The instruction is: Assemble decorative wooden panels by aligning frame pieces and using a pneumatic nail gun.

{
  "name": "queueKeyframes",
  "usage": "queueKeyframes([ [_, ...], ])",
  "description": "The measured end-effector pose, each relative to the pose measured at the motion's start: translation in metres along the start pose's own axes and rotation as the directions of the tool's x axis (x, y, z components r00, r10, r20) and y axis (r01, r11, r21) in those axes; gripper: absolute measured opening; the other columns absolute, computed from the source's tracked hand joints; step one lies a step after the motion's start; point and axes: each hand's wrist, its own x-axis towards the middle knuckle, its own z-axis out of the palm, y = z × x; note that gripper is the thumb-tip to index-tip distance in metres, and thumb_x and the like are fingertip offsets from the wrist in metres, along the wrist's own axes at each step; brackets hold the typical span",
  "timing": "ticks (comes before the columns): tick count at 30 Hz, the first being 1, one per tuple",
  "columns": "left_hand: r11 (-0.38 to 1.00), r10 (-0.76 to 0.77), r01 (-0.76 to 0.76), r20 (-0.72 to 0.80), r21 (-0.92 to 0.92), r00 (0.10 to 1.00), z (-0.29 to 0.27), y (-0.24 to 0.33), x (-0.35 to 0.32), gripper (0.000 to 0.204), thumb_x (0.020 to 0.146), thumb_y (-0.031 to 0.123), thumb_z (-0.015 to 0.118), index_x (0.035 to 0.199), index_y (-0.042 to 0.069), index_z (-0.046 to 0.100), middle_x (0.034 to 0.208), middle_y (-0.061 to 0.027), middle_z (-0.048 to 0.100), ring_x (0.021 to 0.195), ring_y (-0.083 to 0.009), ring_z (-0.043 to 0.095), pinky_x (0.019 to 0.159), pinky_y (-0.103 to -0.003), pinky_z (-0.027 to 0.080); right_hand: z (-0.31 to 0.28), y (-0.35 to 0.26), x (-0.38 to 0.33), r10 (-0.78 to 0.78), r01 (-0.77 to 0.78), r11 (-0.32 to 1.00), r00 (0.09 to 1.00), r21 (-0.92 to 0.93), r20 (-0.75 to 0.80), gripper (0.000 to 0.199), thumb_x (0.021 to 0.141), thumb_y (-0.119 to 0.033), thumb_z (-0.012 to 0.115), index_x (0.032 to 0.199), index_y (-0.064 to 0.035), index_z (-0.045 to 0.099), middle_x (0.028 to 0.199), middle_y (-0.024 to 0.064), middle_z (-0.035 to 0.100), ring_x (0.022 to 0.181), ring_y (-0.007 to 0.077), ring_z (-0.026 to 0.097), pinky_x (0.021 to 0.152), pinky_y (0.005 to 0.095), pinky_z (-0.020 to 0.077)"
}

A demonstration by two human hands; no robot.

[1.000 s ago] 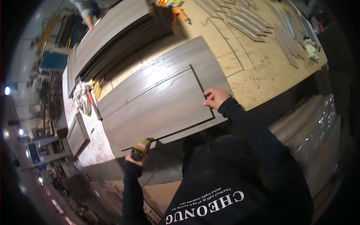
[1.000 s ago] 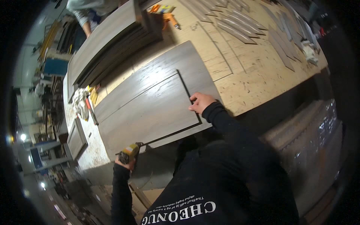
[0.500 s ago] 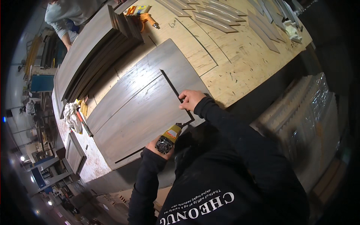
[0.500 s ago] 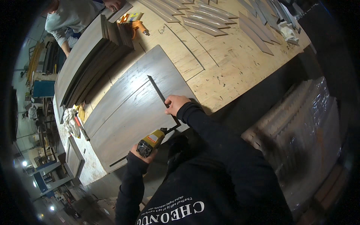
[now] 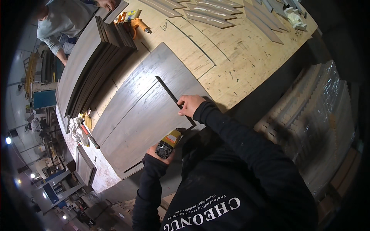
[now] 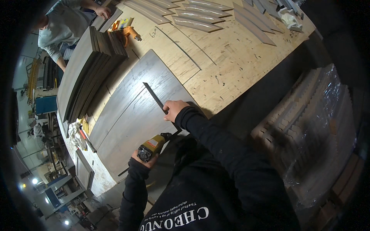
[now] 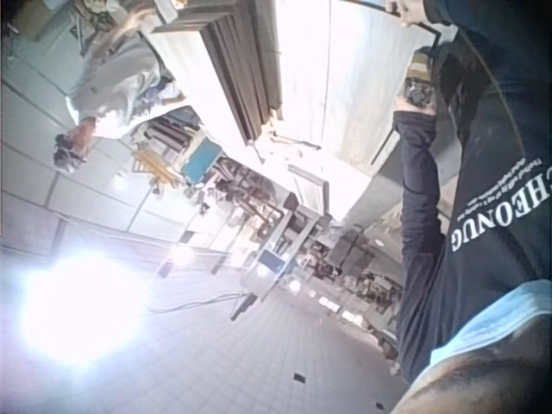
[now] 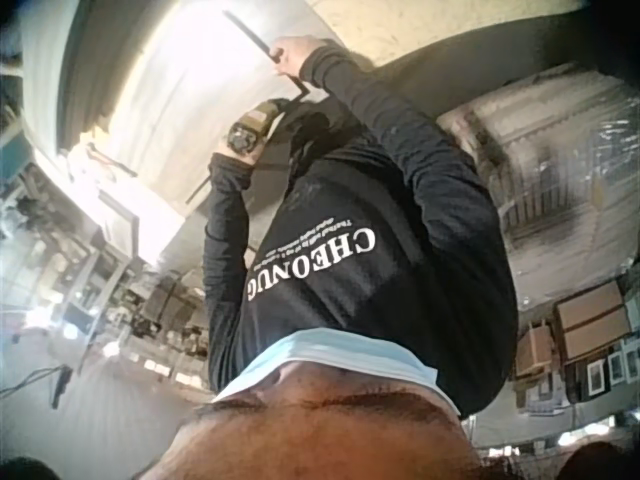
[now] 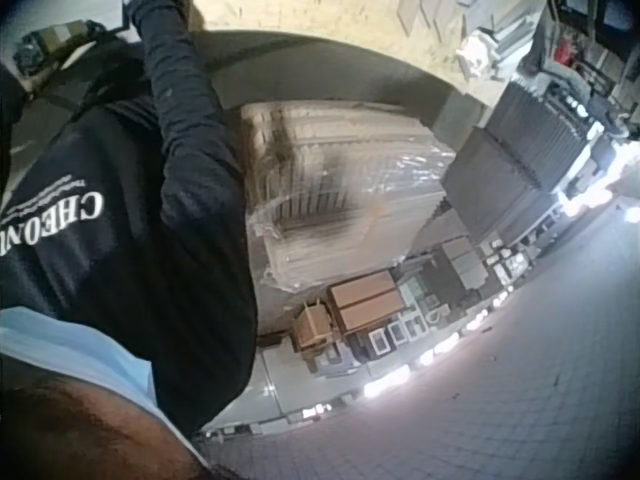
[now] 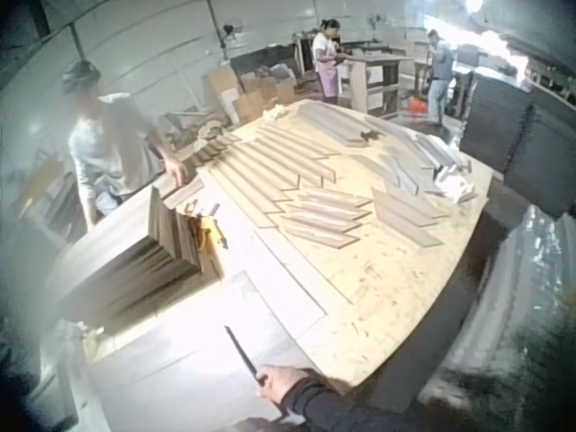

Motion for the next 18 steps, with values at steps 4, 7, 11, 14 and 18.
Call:
queueKeyframes([
  [4,1.0,-0.028,0.028,0.016,0.008,0.999,-0.002,0.003,0.002,0.035,0.063,0.029,0.07,0.087,0.005,0.063,0.074,-0.0136,0.064,0.07,-0.0282,0.063,0.067,-0.033,0.05,0.0,0.0,0.001,0.0,0.0,1.0,1.0,0.018,0.024,0.035,0.068,-0.022,0.072,0.097,-0.0073,0.059,0.086,0.0089,0.065,0.084,0.0247,0.062,0.077,0.033,0.0474],
  [7,0.997,-0.026,0.024,0.03,0.072,0.999,-0.001,-0.003,0.003,0.036,0.062,0.029,0.07,0.089,0.006,0.062,0.075,-0.0136,0.064,0.071,-0.0284,0.063,0.067,-0.033,0.05,0.002,0.0,0.001,-0.024,0.024,0.999,1.0,0.024,0.019,0.034,0.068,-0.021,0.071,0.097,-0.007,0.059,0.084,0.0083,0.065,0.083,0.0244,0.062,0.076,0.0334,0.0475],
  [11,0.996,-0.017,0.009,0.079,0.091,0.997,-0.003,0.003,0.006,0.039,0.063,0.028,0.07,0.093,0.006,0.061,0.076,-0.013,0.064,0.071,-0.0276,0.063,0.067,-0.033,0.05,0.005,0.008,-0.002,-0.068,0.069,0.997,0.997,0.028,-0.048,0.034,0.069,-0.022,0.07,0.096,-0.0053,0.058,0.074,0.0079,0.065,0.071,0.0238,0.062,0.066,0.0324,0.0483],
  [14,0.997,0.07,-0.07,0.033,-0.021,0.997,-0.012,0.001,0.003,0.038,0.064,0.027,0.07,0.094,0.006,0.061,0.077,-0.0123,0.064,0.072,-0.026,0.064,0.067,-0.032,0.05,0.013,0.011,-0.004,-0.069,0.072,0.997,0.995,0.039,-0.074,0.032,0.07,-0.02,0.069,0.097,-0.0059,0.059,0.075,0.0083,0.065,0.072,0.024,0.062,0.066,0.0325,0.0483],
  [18,0.965,0.027,-0.025,0.006,-0.262,1.0,-0.019,0.01,0.017,0.036,0.065,0.025,0.069,0.093,0.005,0.062,0.077,-0.0118,0.065,0.071,-0.0237,0.064,0.067,-0.031,0.05,0.016,0.016,-0.026,-0.104,0.113,0.991,0.988,0.073,-0.11,0.029,0.072,-0.019,0.067,0.098,-0.0075,0.059,0.079,0.0084,0.065,0.075,0.0249,0.062,0.068,0.0337,0.0484],
])
